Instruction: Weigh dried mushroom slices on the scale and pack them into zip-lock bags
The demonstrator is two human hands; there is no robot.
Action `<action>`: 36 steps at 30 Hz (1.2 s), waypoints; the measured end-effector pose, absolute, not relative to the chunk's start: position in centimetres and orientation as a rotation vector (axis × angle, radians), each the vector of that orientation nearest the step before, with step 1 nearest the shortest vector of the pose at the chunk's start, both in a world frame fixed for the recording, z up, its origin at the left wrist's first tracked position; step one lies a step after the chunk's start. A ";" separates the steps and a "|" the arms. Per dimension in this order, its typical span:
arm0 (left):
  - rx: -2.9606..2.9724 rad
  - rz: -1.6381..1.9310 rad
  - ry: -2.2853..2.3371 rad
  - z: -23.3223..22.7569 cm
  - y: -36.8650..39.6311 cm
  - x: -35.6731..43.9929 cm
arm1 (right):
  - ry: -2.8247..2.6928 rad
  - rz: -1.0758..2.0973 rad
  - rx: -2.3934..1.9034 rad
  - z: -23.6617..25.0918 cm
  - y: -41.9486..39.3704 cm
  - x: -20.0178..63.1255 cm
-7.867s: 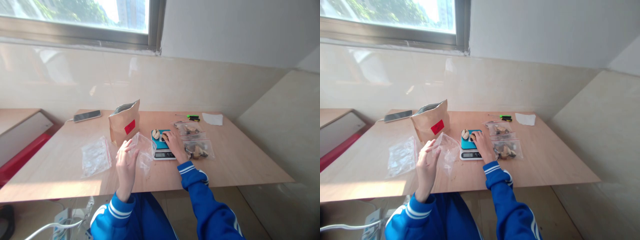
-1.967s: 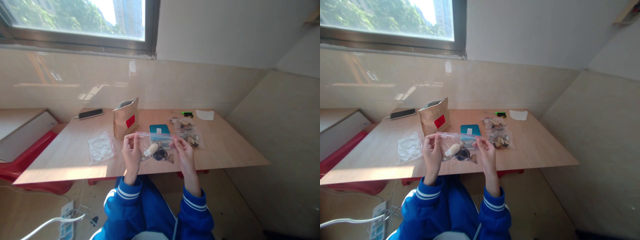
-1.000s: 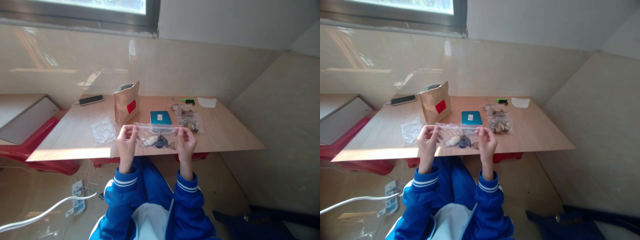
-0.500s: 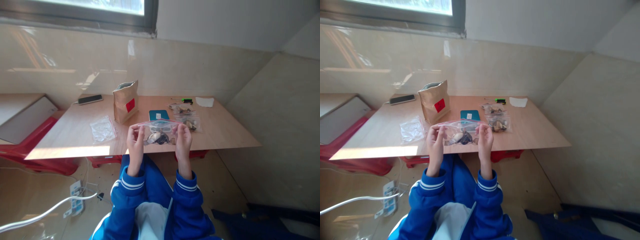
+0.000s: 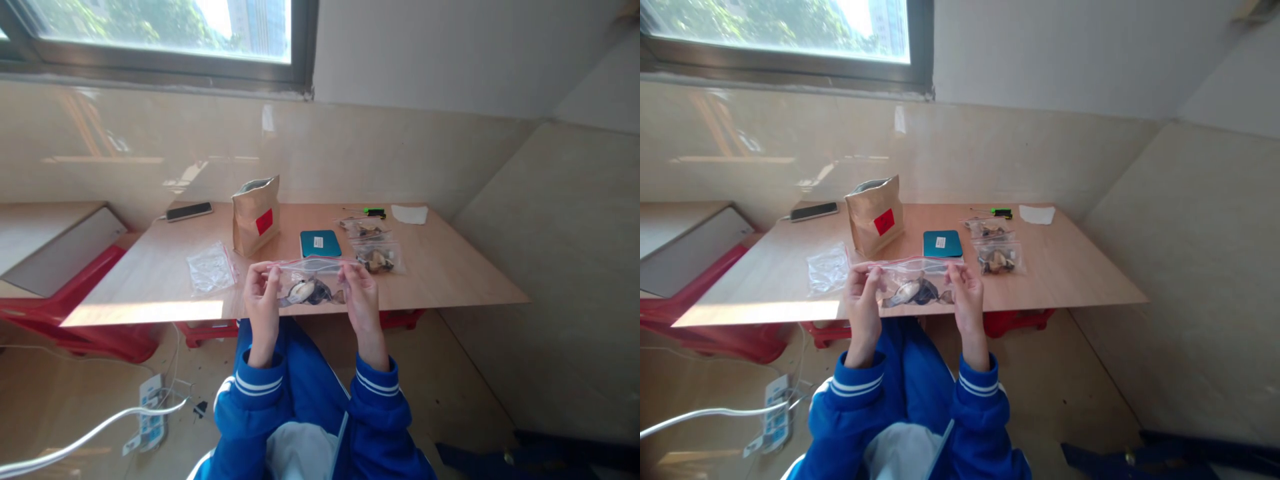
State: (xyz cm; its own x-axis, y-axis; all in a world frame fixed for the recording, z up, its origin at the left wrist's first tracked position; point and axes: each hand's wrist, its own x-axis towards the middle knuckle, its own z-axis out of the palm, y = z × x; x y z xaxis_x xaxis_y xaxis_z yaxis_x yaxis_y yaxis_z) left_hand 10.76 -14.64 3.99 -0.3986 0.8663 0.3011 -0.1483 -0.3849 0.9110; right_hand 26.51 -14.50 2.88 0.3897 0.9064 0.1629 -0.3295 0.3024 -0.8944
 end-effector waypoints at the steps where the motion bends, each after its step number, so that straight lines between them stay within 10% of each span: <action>1: 1.096 1.853 1.117 4.0 -14.7 10.7 | -0.786 0.886 -0.908 2.9 -14.5 26.6; 36: 1.239 1.640 1.103 5.3 -15.7 10.7 | -0.966 0.462 -1.160 3.3 -18.4 28.5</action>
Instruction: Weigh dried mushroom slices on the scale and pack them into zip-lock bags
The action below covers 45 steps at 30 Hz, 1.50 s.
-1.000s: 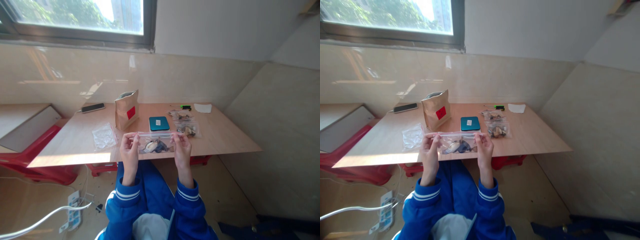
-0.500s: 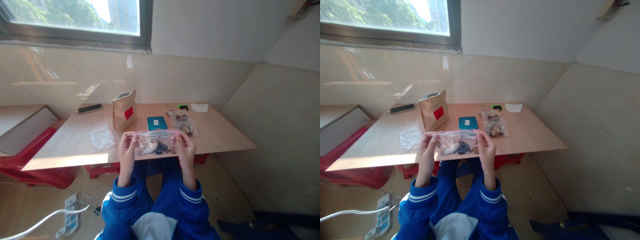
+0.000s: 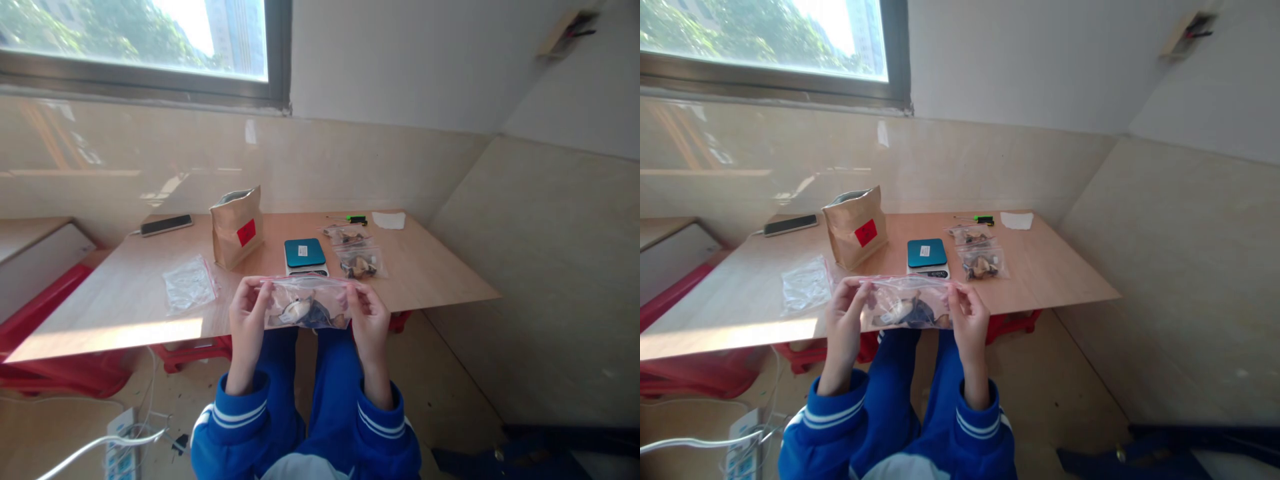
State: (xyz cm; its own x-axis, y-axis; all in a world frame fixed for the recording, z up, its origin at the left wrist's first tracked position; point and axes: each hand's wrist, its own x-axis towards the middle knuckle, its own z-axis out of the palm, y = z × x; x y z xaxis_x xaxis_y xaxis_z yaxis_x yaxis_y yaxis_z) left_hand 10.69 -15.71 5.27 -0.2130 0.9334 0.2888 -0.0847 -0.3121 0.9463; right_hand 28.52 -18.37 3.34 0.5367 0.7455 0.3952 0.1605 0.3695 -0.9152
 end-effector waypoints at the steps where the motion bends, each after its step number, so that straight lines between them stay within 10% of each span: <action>1: 1.245 1.630 1.104 5.2 -15.7 10.6 | -0.964 0.458 -1.157 3.2 -18.4 28.6; 45: 1.217 1.626 1.242 2.1 -14.1 11.9 | -0.790 0.738 -1.083 0.0 -15.6 27.9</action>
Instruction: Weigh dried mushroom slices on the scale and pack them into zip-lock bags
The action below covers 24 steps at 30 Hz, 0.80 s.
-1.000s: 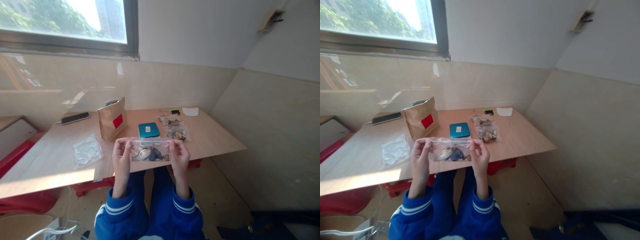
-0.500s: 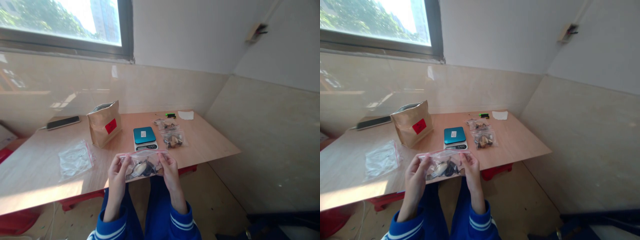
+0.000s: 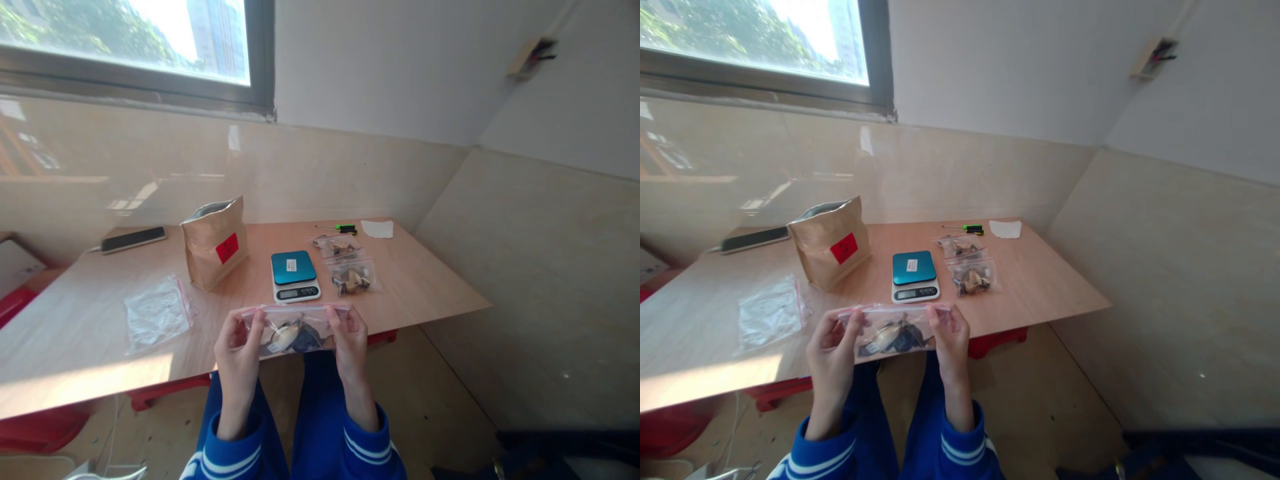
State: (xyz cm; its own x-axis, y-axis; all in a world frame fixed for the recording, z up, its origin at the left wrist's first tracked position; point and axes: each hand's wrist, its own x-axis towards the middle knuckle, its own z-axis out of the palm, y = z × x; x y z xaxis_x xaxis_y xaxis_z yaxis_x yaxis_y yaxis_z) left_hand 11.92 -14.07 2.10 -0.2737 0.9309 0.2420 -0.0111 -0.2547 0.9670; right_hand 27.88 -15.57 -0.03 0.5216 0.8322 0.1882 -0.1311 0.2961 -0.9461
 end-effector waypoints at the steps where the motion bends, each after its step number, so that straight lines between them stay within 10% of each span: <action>1: 1.200 1.652 1.240 2.1 -14.1 12.0 | -0.801 0.757 -1.078 0.1 -15.6 27.7; 24: 1.152 1.411 0.989 1.7 -12.8 10.5 | -1.070 0.711 -1.093 1.0 -14.9 27.4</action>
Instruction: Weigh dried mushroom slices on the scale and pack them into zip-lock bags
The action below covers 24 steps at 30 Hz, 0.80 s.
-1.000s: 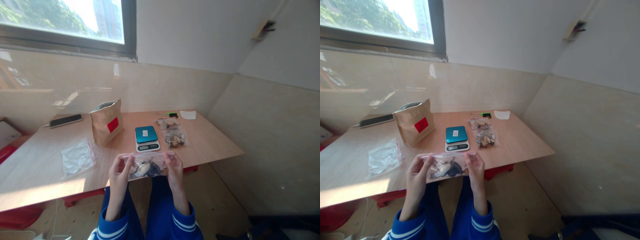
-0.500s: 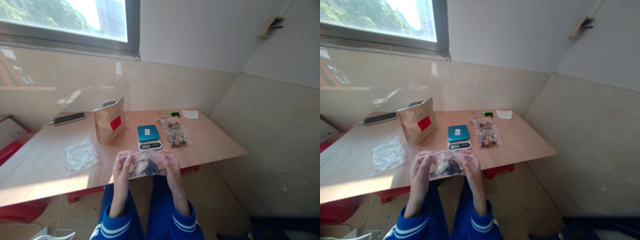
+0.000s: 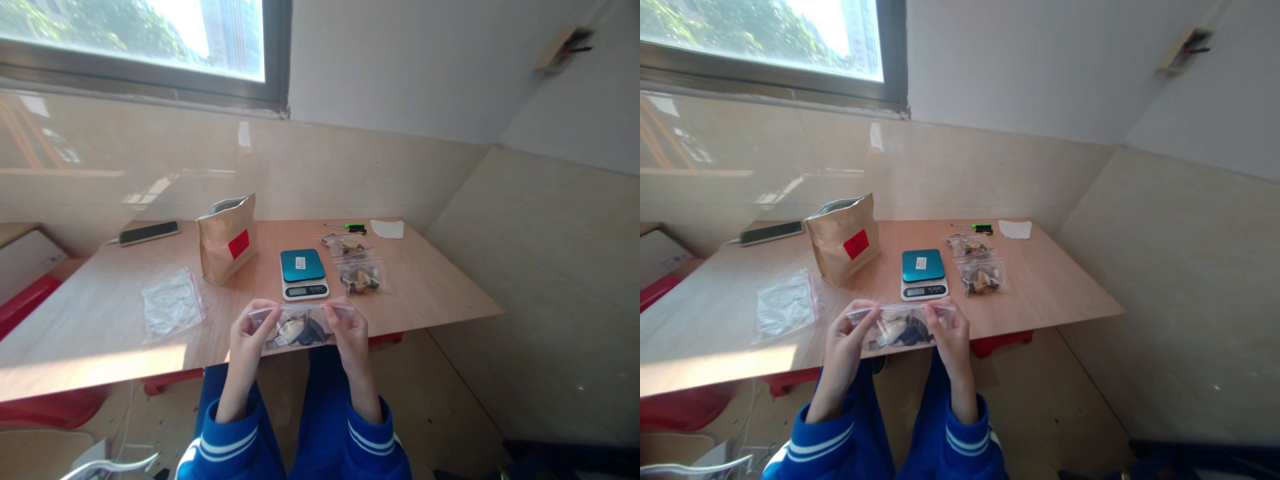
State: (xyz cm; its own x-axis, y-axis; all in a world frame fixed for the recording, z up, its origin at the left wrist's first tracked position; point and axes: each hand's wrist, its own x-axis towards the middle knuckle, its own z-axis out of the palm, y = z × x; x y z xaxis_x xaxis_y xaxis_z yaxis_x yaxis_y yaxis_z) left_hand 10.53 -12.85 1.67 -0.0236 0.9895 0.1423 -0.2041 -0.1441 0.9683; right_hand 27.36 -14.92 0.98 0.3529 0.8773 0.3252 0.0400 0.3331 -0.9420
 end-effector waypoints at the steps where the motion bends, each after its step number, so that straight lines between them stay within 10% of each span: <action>1: 1.155 1.403 0.990 1.9 -12.9 10.4 | -1.080 0.697 -1.097 1.1 -14.9 27.4; 24: 1.224 1.356 0.993 4.9 -12.4 10.4 | -1.264 0.799 -1.027 4.4 -13.8 27.5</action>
State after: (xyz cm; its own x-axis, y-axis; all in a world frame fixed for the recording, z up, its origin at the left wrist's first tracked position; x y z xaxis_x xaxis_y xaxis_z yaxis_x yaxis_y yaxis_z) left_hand 10.35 -12.40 4.91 0.0284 0.9877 0.1535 -0.1519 -0.1475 0.9773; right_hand 27.50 -13.81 4.38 0.1565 0.9170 0.3668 0.0619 0.3615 -0.9303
